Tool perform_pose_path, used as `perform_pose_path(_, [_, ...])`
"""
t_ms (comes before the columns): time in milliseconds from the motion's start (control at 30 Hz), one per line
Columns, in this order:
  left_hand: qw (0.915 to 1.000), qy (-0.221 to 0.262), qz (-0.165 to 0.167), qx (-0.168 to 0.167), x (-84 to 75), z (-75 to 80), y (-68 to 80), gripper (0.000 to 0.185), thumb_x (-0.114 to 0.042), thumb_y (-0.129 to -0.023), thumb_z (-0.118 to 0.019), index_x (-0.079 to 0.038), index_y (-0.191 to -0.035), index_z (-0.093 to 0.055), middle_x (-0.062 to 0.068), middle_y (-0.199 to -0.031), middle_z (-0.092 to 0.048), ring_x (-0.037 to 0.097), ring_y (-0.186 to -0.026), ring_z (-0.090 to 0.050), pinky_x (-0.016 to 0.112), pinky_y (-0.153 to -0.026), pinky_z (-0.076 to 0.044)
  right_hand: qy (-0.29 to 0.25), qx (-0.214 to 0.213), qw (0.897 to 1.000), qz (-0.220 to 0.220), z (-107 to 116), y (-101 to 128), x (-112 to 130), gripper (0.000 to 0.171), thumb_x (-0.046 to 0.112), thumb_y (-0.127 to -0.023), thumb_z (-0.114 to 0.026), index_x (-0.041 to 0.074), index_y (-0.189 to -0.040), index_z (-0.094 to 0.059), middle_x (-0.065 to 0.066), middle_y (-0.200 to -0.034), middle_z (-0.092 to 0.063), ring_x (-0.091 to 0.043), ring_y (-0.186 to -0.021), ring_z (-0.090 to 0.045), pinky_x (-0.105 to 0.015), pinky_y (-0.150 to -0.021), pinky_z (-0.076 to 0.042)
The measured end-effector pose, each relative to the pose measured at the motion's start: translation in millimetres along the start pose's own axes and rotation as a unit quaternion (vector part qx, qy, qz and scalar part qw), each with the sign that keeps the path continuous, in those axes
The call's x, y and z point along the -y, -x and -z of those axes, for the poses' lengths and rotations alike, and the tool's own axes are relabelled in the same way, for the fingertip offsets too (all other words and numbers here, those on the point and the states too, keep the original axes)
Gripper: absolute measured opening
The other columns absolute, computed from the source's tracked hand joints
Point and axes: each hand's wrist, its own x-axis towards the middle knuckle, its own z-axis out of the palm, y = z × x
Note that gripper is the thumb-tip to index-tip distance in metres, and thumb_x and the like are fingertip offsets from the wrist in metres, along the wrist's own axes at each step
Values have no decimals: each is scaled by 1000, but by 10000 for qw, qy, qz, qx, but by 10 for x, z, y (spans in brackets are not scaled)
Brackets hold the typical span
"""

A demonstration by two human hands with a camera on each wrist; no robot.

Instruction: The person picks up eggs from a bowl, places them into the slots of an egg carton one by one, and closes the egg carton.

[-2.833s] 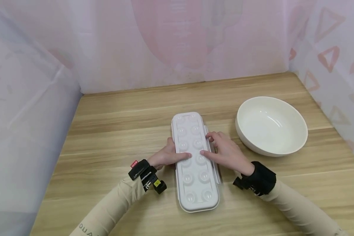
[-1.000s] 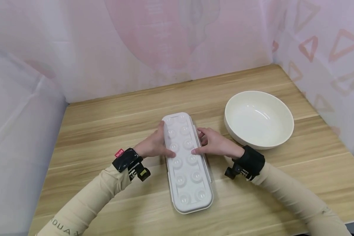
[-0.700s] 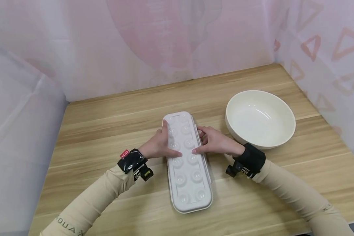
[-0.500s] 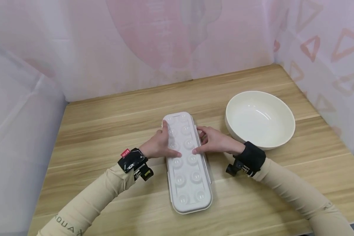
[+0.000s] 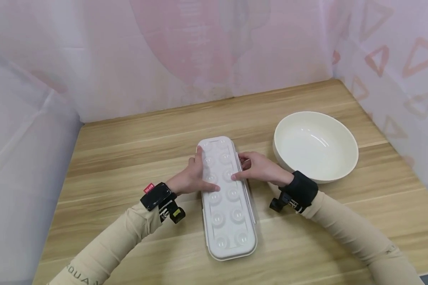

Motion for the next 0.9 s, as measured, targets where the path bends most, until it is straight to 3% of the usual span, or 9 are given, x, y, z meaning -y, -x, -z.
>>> perform_pose_path(100, [9989, 390, -264, -20, 70, -53, 8, 133, -22, -74, -85, -1, -145, 26, 36, -150, 6, 38, -140, -6, 45, -113, -12, -56, 47, 9999, 109, -14, 28, -1, 60, 18, -81, -78, -5, -129, -52, -10, -92, -69, -21, -85, -65, -30, -74, -50])
perform_pose_path(200, [9973, 655, -333, 8, 92, -80, 39, 133, -20, -75, -83, -3, -144, 29, 35, -150, 7, 37, -140, -5, 44, -113, -11, -160, 180, 9995, 222, -27, 48, 10, 58, 16, -82, -77, -6, -130, -52, -11, -91, -69, -20, -83, -65, -29, -73, -50])
perform_pose_path(500, [9974, 710, -147, -62, 57, -118, 99, 134, -18, -73, -84, -8, -146, 28, 37, -146, -4, 40, -131, -24, 46, -111, -19, -752, 430, 9962, -43, -60, 104, -6, 63, 12, -84, -74, -4, -137, -45, -13, -98, -70, -21, -91, -66, -31, -78, -51])
perform_pose_path(900, [9973, 370, 49, -630, -62, -226, 55, 133, -29, -72, -85, -5, -149, 20, 33, -138, -22, 38, -116, -42, 45, -98, -41, -715, 21, 9974, -117, -85, 197, -22, 56, 16, -86, -73, -9, -132, -50, -16, -102, -69, -22, -93, -66, -31, -79, -52])
